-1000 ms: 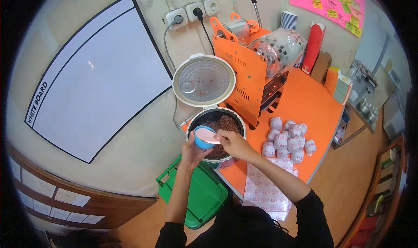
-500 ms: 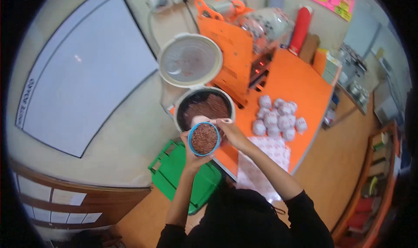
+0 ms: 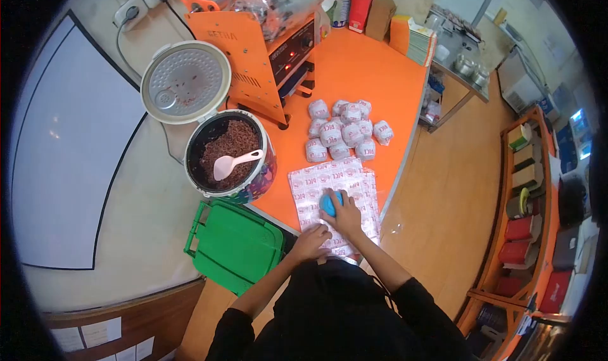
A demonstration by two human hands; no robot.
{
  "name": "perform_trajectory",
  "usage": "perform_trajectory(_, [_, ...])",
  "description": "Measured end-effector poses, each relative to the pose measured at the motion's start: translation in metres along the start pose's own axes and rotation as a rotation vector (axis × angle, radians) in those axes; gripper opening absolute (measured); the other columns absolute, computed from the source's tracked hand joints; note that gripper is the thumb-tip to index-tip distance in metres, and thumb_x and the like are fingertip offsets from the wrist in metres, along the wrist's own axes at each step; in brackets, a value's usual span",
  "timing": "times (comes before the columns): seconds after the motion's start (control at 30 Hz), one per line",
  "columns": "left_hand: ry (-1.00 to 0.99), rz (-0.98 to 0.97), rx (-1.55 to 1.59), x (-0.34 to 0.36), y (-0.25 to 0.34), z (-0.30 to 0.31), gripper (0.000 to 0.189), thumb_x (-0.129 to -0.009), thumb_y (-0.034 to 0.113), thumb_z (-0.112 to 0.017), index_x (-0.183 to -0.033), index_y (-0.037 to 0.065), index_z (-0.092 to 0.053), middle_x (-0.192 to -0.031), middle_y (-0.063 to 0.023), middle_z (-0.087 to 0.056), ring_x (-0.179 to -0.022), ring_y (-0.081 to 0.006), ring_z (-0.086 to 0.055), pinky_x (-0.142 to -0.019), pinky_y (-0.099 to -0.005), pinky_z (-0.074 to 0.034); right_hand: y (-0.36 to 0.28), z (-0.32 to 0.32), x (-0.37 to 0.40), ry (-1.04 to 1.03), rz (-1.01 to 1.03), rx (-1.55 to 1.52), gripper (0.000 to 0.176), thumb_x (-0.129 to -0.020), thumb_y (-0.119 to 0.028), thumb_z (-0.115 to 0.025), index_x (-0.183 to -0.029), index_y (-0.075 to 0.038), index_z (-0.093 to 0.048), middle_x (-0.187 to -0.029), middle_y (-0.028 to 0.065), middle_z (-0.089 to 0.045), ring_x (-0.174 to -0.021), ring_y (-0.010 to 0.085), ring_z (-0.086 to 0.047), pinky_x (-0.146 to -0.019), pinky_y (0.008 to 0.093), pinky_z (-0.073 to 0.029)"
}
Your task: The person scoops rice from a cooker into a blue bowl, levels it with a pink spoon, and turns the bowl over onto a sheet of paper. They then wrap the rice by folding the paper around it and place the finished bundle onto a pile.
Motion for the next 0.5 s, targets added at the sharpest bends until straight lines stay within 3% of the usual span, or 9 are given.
perform_trajectory(0.07, [0.156, -0.102, -0.127, 0.007, 0.005, 0.000, 0.024, -0.079, 0.019, -0.066, -0.098, 0.006, -0.060, -0.100, -0.0120, -0.056, -0.102, -0.0319, -0.057, -0.086, -0.0439, -0.050, 0.001, 0.004, -0.003, -0.054, -0.055, -0.093, 0.066, -0.083, -0.051, -0.063, -0.140, -0.021, -0.046, -0.123, 0.0223, -0.053, -0.103, 0.0392, -0.059, -0.083, 0.0476, -0.052])
perform_trajectory(0.17, [-0.034, -0.047, -0.285, 0.013, -0.011, -0.040, 0.021, -0.076, 0.013, -0.063, -0.096, 0.006, -0.060, -0.097, -0.0129, -0.057, -0.101, -0.0326, -0.059, -0.085, -0.0438, -0.051, 0.097, -0.002, -0.007, 0.198, -0.368, -0.533, 0.066, -0.086, -0.053, -0.060, -0.138, -0.014, -0.047, -0.116, 0.0225, -0.057, -0.100, 0.0394, -0.060, -0.088, 0.0466, -0.049])
perform_trajectory(0.23, [-0.023, -0.013, -0.212, 0.015, -0.010, -0.037, 0.019, -0.075, 0.010, -0.061, -0.093, 0.006, -0.060, -0.096, -0.0139, -0.057, -0.099, -0.0335, -0.059, -0.084, -0.0441, -0.051, 0.119, 0.061, -0.013, 0.401, -0.371, -0.417, 0.066, -0.087, -0.051, -0.059, -0.135, -0.007, -0.047, -0.114, 0.0240, -0.059, -0.102, 0.0393, -0.059, -0.090, 0.0448, -0.047])
perform_trajectory(0.3, [-0.028, 0.039, -0.172, 0.016, -0.008, -0.031, 0.016, -0.074, 0.008, -0.060, -0.090, 0.005, -0.059, -0.095, -0.0149, -0.057, -0.098, -0.0345, -0.059, -0.083, -0.0446, -0.052, 0.137, 0.092, -0.025, 0.251, -0.547, -0.111, 0.065, -0.089, -0.050, -0.057, -0.135, -0.005, -0.047, -0.123, 0.0263, -0.055, -0.108, 0.0404, -0.056, -0.093, 0.0475, -0.045])
perform_trajectory(0.4, [0.008, 0.098, -0.150, 0.012, -0.002, -0.015, 0.013, -0.075, 0.008, -0.059, -0.088, 0.004, -0.059, -0.093, -0.0159, -0.056, -0.095, -0.0360, -0.058, -0.082, -0.0454, -0.052, 0.160, 0.080, -0.050, 0.186, -0.430, 0.075, 0.064, -0.089, -0.050, -0.056, -0.135, -0.005, -0.046, -0.128, 0.0279, -0.051, -0.112, 0.0419, -0.053, -0.092, 0.0519, -0.044])
perform_trajectory(0.5, [0.149, 0.097, -0.116, 0.012, 0.002, 0.000, 0.011, -0.075, 0.007, -0.059, -0.085, 0.002, -0.057, -0.089, -0.0163, -0.055, -0.092, -0.0371, -0.057, -0.080, -0.0458, -0.051, 0.119, 0.099, -0.046, 0.474, -0.154, 0.285, 0.066, -0.088, -0.048, -0.058, -0.138, -0.008, -0.043, -0.128, 0.0281, -0.049, -0.110, 0.0437, -0.052, -0.093, 0.0547, -0.042])
Point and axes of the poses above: each hand's wrist, its own x-axis away from the middle knuckle, its own z-axis out of the back of the hand, y = z × x, the point moved 10 cm from there along -x, towards the middle knuckle
